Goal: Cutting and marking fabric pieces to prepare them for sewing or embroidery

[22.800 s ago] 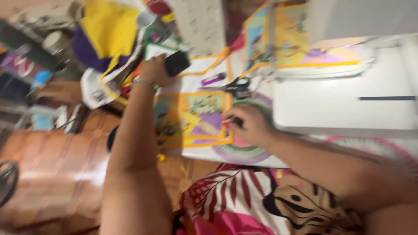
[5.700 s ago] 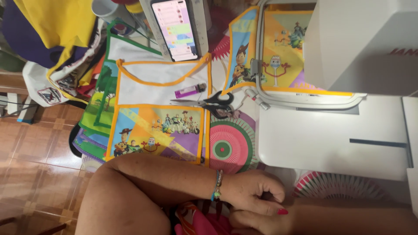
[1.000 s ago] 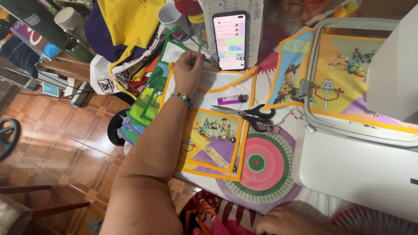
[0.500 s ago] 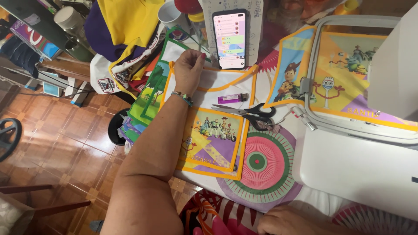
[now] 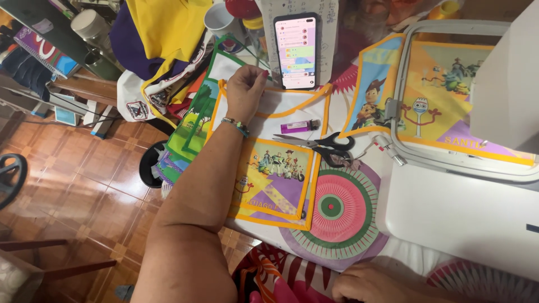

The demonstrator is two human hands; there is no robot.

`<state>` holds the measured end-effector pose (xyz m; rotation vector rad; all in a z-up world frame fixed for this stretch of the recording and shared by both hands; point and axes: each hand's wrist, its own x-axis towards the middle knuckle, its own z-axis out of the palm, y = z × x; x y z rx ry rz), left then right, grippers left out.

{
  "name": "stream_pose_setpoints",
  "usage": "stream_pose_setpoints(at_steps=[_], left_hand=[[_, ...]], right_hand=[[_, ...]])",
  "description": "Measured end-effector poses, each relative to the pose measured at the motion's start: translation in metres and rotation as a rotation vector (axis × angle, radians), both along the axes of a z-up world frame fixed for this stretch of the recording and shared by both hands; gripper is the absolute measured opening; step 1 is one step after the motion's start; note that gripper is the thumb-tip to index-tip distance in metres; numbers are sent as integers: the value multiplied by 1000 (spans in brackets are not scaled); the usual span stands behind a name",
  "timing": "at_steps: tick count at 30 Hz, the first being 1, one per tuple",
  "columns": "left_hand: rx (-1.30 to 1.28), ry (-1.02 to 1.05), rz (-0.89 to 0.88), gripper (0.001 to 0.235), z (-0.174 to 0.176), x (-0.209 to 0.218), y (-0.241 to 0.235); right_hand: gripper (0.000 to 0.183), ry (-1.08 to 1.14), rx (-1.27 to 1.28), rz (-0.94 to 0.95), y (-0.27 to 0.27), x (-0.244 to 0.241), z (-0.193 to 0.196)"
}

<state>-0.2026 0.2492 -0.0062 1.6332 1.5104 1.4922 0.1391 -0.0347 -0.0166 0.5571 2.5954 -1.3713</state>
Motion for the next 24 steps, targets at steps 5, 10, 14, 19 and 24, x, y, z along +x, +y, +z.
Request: stream_pose_setpoints(at_steps=[5,10,14,19,24], left_hand=[[-34,2,13,13,0,0,-2],[-1,9,-5,15,-4,-3,2],[30,210,51,4,-4,0,6],[80,619,125,13,-19,-5,14],[-21,796,29,15,-25,-7,18]], right_hand=[[34,482,-256,-227,-10,18,-13],[96,919,-949,-342,-8,1,-13],[43,469,-1231,-471,-1,13,-5],[28,283,-1349,-613,-6,23,-24],[24,348,-1115,-543,0,14,-11]])
